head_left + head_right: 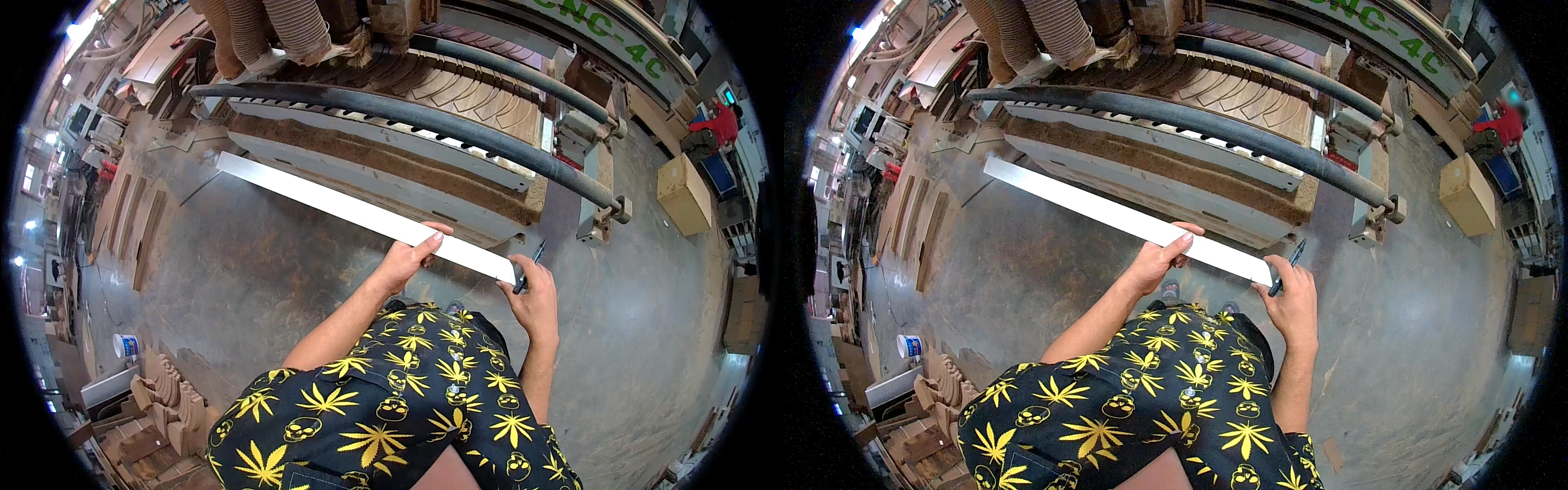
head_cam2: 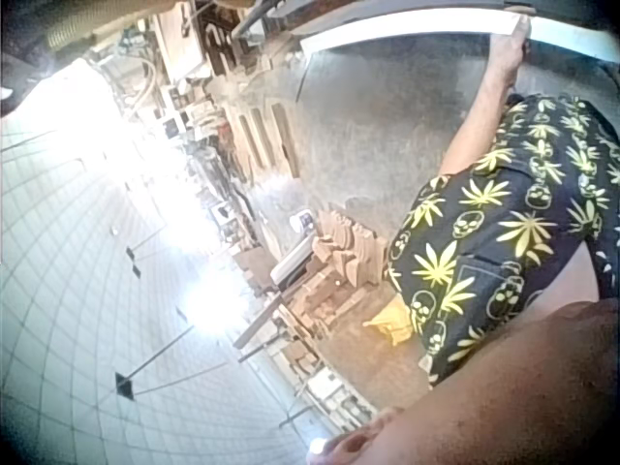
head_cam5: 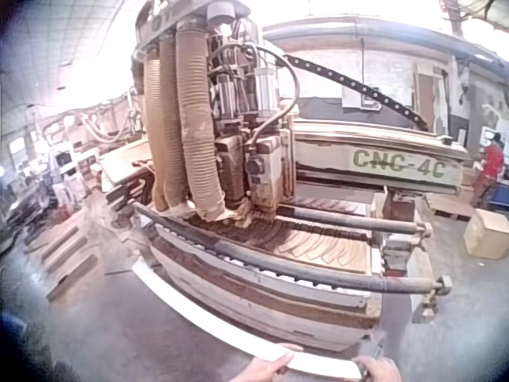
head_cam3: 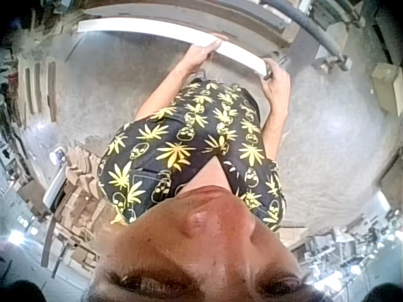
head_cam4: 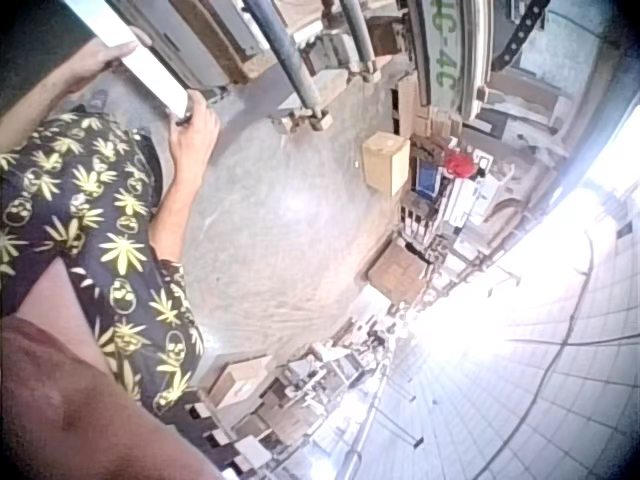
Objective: The person picks up a white wooden strip, carries it to a large woodworking machine, and marks lines on it using a pen.
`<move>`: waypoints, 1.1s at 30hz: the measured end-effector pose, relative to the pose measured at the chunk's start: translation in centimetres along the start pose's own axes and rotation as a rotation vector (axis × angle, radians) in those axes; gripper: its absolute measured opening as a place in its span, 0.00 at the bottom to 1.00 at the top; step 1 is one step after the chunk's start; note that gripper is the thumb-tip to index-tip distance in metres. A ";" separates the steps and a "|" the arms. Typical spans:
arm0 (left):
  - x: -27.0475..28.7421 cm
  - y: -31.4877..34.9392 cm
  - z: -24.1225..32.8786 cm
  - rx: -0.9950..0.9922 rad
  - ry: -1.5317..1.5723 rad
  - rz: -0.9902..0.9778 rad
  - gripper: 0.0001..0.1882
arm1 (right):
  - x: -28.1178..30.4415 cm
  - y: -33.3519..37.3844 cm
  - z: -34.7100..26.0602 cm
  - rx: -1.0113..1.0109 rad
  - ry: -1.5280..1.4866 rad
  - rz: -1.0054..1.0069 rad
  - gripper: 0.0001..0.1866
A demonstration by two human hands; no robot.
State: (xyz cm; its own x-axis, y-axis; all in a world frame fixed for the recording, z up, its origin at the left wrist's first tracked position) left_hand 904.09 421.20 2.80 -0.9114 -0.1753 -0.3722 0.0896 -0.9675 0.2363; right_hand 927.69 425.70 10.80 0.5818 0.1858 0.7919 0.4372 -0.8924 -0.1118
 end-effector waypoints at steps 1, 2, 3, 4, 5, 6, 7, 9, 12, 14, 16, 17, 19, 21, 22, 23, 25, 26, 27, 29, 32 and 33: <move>-0.1 0.1 0.0 0.005 -0.004 0.000 0.13 | -0.1 0.1 0.1 -0.013 0.002 -0.007 0.28; -0.1 0.2 0.0 0.004 -0.004 0.000 0.13 | -0.1 0.2 0.0 -0.012 0.002 -0.007 0.28; -0.1 0.3 0.1 0.002 -0.004 0.001 0.14 | -0.1 0.2 0.0 -0.013 0.005 -0.006 0.28; 0.0 0.4 0.1 0.001 -0.003 0.001 0.14 | -0.1 0.3 0.0 -0.014 0.008 -0.006 0.28; 0.0 0.4 0.0 0.001 -0.003 0.001 0.14 | -0.1 0.4 0.0 -0.014 0.008 -0.005 0.28; 0.0 0.5 -0.1 -0.002 -0.003 0.001 0.14 | -0.2 0.5 0.0 -0.011 0.008 -0.004 0.28; 0.0 0.5 -0.1 -0.004 -0.002 0.000 0.14 | -0.2 0.6 0.0 -0.008 0.007 -0.003 0.28; 0.0 0.7 -0.2 -0.004 -0.008 0.000 0.14 | -0.2 0.7 -0.1 -0.004 0.007 0.000 0.28; 0.2 0.9 -0.3 -0.005 -0.015 0.002 0.14 | -0.3 0.9 -0.2 0.005 0.003 0.004 0.28; 0.3 1.1 -0.6 -0.005 -0.015 0.005 0.14 | -0.3 1.1 -0.3 0.011 0.001 0.005 0.28; 0.4 1.3 -0.8 -0.007 -0.022 0.008 0.14 | -0.3 1.3 -0.5 0.022 0.001 0.010 0.28; 0.4 1.3 -0.8 -0.007 -0.022 0.007 0.14 | -0.3 1.4 -0.5 0.021 0.001 0.010 0.28; 0.4 1.5 -0.8 -0.007 -0.020 0.012 0.14 | -0.4 1.5 -0.4 0.009 -0.001 -0.001 0.27; 0.4 1.5 -1.0 -0.006 -0.024 0.010 0.14 | -0.5 1.6 -0.3 0.007 -0.004 -0.003 0.27; 0.3 1.5 -1.0 -0.005 -0.027 0.009 0.14 | -0.6 1.7 -0.1 0.007 -0.006 -0.006 0.27; 0.4 1.6 -1.1 -0.009 -0.022 0.007 0.14 | -0.6 1.8 -0.3 0.009 0.000 -0.005 0.27; 0.7 2.0 -1.2 -0.012 -0.007 0.001 0.14 | -0.7 2.0 -0.8 0.023 0.011 0.001 0.27; 0.7 2.0 -1.2 -0.010 -0.010 0.002 0.14 | -0.7 2.1 -0.8 0.022 0.007 0.001 0.27; 0.7 2.0 -1.3 -0.009 -0.007 0.004 0.14 | -0.8 2.2 -0.7 0.020 0.004 0.002 0.27; 0.7 2.2 -1.3 -0.009 -0.005 0.005 0.14 | -0.8 2.3 -0.7 0.017 0.001 0.004 0.27; 0.7 2.5 -1.4 0.007 -0.011 0.014 0.14 | -0.8 2.7 -0.6 -0.005 -0.002 0.008 0.27; 0.7 2.6 -1.5 0.012 -0.003 0.022 0.14 | -0.9 2.8 -0.5 0.001 -0.001 0.010 0.27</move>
State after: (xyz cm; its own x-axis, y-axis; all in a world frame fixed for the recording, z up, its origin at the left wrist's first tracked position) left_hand 904.29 418.34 1.80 -0.9107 -0.1955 -0.3639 0.1045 -0.9613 0.2548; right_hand 928.03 422.84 10.14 0.5870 0.1769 0.7901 0.4318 -0.8939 -0.1206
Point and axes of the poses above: each hand's wrist, its own y-axis away from the middle knuckle, its own x-axis out of the back of the hand, z = x × y, the point moved 9 cm from there along -y, towards the middle knuckle, and after that the axes turned 1 degree about -x, right-handed, at the moved point
